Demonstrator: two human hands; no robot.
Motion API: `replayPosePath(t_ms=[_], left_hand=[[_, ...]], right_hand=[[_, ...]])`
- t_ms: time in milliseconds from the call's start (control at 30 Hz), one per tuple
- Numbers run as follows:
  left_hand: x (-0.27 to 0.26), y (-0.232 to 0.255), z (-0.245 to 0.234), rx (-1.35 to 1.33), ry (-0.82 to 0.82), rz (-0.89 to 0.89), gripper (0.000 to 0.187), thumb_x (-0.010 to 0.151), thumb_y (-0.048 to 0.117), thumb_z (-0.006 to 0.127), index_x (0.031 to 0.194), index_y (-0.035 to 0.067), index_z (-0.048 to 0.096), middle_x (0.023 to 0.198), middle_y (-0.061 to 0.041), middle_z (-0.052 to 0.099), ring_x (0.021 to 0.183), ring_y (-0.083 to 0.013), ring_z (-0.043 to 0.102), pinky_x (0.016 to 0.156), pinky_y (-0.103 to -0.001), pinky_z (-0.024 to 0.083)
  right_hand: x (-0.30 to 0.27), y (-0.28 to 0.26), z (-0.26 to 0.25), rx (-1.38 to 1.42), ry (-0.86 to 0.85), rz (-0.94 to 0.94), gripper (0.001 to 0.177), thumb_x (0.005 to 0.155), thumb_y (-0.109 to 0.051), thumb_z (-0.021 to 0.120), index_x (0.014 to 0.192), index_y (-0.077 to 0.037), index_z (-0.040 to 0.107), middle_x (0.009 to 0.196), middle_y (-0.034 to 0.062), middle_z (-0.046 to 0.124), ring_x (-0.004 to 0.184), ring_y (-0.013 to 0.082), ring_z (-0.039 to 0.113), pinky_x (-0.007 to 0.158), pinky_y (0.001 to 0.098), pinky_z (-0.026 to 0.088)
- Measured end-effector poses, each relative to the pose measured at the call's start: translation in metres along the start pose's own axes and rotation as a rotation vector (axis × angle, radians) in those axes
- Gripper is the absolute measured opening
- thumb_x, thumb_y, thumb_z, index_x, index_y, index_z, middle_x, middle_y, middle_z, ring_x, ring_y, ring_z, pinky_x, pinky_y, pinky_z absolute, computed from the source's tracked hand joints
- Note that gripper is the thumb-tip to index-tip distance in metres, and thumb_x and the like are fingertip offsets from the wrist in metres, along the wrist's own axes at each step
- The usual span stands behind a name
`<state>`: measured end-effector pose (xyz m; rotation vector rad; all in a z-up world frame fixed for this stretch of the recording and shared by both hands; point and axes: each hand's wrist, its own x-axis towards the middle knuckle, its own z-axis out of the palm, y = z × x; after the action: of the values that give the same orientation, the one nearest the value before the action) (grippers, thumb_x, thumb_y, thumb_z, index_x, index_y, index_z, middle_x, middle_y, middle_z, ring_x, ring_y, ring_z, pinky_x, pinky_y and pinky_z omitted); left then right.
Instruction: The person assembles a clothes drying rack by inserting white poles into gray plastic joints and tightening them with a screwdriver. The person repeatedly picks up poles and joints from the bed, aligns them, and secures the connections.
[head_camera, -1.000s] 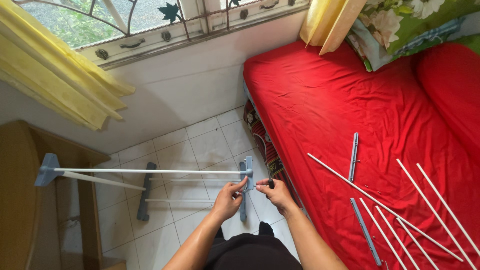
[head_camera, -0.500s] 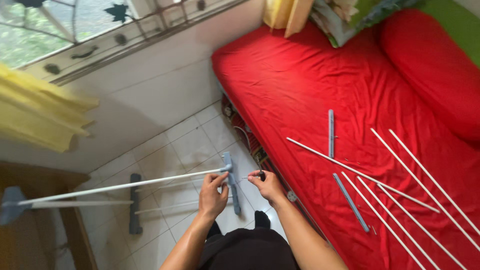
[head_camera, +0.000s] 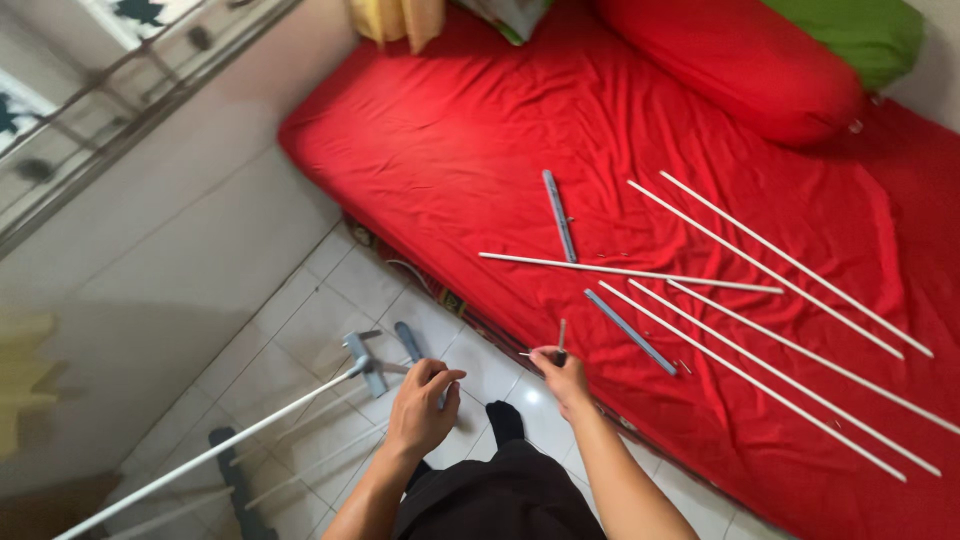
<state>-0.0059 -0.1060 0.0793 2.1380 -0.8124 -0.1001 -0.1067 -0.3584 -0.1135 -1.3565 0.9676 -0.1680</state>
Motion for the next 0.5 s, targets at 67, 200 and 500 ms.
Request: replayPosePath(t_ms=[67, 200, 500], left_hand=[[0.006, 0.005, 0.012, -0.019, -0.042, 0.014, 0.019, 0.081, 0.007, 0.074, 0.099, 0.012, 0.076, 0.098, -0.008, 0.064, 0.088, -0.0267, 0.065, 0.073, -0.039, 0.054], [0.015, 0.011, 0.037, -0.021, -0.158, -0.049, 0.018, 0.083, 0.01, 0.073, 0.1, 0.013, 0.077, 0.1, -0.008, 0.065, 0.089, -0.0269, 0.065, 0.074, -0.038, 0.054], [0.02, -0.005, 0.092, 0.049, -0.411, -0.263, 0.025, 0.085, 0.022, 0.072, 0.109, 0.016, 0.076, 0.111, -0.008, 0.066, 0.095, -0.0282, 0.067, 0.081, -0.038, 0.055]], right_hand=[[0.005, 0.018, -0.034, 0.044, 0.088, 0.021, 0.016, 0.085, -0.017, 0.079, 0.095, -0.005, 0.079, 0.087, 0.0024, 0.075, 0.083, 0.012, 0.066, 0.075, 0.0295, 0.05], [0.011, 0.044, -0.102, 0.112, 0.269, 0.034, 0.015, 0.084, -0.013, 0.078, 0.097, -0.005, 0.077, 0.094, 0.0049, 0.076, 0.091, 0.0143, 0.068, 0.083, 0.0308, 0.052], [0.056, 0.044, -0.188, 0.103, 0.502, 0.105, 0.011, 0.083, -0.01, 0.078, 0.093, -0.006, 0.076, 0.096, 0.0045, 0.076, 0.092, 0.0146, 0.069, 0.086, 0.031, 0.052]])
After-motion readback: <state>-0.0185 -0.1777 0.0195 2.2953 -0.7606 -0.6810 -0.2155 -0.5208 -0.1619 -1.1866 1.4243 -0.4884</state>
